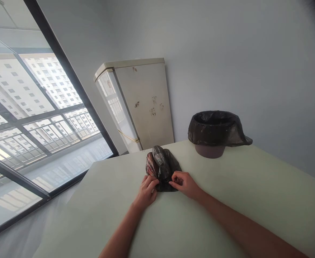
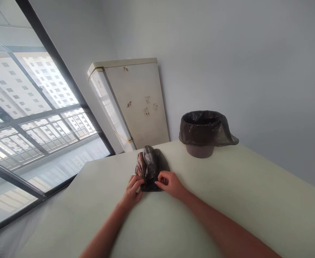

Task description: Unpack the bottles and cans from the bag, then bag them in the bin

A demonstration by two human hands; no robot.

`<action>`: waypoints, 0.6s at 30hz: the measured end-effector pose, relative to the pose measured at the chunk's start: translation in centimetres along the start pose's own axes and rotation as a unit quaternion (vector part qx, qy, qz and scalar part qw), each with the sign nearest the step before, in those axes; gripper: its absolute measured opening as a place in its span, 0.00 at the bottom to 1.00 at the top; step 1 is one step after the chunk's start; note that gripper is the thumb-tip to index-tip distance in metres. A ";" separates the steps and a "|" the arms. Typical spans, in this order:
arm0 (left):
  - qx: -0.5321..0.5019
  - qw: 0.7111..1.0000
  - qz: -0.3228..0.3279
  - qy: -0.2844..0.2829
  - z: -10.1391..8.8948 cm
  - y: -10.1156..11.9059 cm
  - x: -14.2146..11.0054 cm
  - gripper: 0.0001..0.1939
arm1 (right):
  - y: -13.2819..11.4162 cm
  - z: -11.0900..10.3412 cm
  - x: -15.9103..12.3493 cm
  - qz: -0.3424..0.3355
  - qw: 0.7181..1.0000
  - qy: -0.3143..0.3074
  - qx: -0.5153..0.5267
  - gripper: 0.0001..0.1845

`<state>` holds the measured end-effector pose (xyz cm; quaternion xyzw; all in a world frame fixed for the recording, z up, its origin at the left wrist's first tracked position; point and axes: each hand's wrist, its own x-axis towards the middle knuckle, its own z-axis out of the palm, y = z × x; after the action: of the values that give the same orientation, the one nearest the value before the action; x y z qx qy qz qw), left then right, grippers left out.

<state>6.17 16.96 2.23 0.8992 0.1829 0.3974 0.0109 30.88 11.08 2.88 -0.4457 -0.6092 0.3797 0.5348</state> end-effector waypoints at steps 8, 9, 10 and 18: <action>0.011 0.996 -0.028 0.079 -0.2 -0.2 -0.4 0.20 | 0.1 -1.1 0.2 -0.022 0.992 0.108 -0.054 0.14; 0.020 0.994 -0.043 0.100 -0.2 -0.2 -0.4 0.19 | 0.1 -1.1 0.3 -0.009 0.991 0.127 -0.041 0.14; 0.030 0.990 -0.060 0.121 -0.3 -0.2 -0.4 0.18 | 0.3 -1.2 0.4 0.002 0.989 0.146 -0.030 0.14; 0.074 0.939 -0.255 0.219 -1.2 -0.8 0.1 0.13 | 0.6 -1.8 0.7 0.039 0.966 0.251 0.038 0.19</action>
<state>5.11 17.57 3.03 0.7111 0.4327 0.5541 0.0053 32.76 11.94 2.83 -0.5294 -0.4226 0.2995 0.6719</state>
